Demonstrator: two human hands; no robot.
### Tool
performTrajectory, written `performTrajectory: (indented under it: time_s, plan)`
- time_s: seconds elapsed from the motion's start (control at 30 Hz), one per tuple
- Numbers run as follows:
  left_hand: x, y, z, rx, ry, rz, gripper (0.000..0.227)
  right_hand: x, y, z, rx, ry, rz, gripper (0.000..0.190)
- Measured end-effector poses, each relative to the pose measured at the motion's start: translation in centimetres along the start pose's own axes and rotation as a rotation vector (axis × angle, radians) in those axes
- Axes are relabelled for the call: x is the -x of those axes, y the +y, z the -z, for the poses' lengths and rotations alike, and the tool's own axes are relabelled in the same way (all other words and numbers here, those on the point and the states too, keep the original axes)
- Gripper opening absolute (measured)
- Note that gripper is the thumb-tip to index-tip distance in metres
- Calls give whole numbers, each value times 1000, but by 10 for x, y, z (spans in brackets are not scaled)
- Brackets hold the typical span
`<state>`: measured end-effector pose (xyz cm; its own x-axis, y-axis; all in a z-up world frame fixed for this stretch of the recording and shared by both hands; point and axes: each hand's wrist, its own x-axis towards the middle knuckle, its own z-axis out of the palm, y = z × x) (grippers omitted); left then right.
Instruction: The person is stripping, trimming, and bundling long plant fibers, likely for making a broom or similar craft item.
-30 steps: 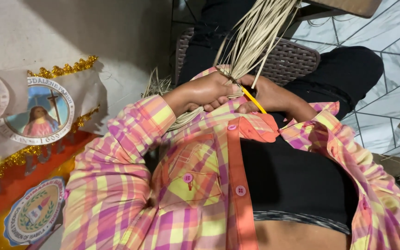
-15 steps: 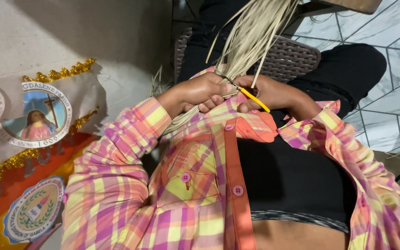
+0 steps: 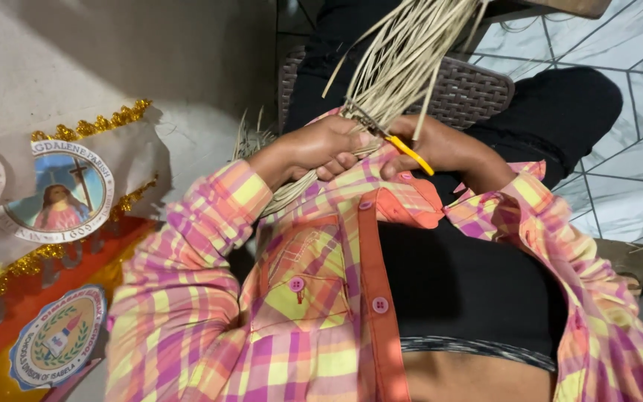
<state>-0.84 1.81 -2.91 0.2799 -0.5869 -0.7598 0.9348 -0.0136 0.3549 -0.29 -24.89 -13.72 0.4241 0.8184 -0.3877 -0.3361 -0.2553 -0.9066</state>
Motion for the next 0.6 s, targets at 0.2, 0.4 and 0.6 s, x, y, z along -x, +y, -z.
performTrajectory:
  time_s: [0.2,0.4,0.6]
  plan:
    - [67,48,-48,-276,77,-173,28,49,-97,46,280,-168,-244,87]
    - [42,46,-77,-482,326,-525,109,80,-209,41,414,-117,-105,69]
    - [30,66,-97,-620,478,-672,39,80,-197,5,673,94,-138,70]
